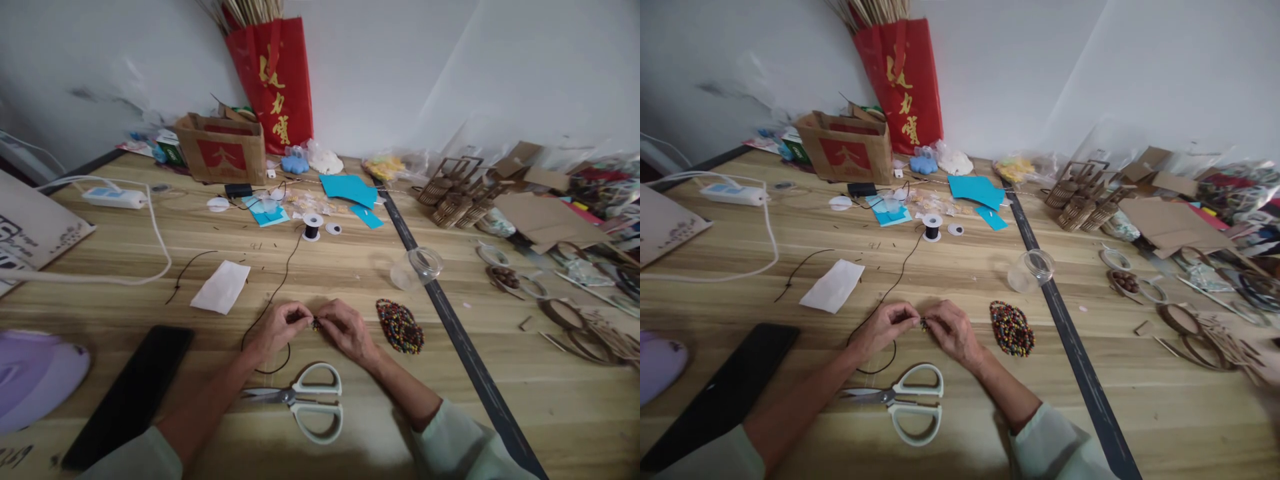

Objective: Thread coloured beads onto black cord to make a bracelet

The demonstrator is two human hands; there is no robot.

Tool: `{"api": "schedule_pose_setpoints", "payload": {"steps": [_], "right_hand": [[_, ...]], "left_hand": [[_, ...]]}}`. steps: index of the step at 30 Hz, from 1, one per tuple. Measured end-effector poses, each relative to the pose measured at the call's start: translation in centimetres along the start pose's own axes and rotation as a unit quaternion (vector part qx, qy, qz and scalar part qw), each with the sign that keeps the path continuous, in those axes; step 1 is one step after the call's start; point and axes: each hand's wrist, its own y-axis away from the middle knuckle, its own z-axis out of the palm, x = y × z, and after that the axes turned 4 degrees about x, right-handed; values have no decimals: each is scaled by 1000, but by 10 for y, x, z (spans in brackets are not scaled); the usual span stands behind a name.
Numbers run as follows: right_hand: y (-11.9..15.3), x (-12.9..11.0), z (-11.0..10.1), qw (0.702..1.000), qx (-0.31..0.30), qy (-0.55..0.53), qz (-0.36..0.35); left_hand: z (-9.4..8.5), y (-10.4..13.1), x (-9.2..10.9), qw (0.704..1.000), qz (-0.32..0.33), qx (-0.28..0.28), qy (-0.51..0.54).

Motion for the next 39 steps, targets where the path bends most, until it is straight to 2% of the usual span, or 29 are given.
{"api": "schedule_pose_setpoints", "payload": {"steps": [16, 24, 39], "right_hand": [[-1, -2, -1, 1000, -5, 5, 4], [-1, -2, -1, 1000, 0, 2, 3], [-1, -3, -1, 1000, -2, 1, -3]], "left_hand": [[2, 0, -6, 1000, 8, -3, 12], [0, 0, 0, 1000, 0, -6, -1], [0, 0, -2, 1000, 7, -10, -2]]}}
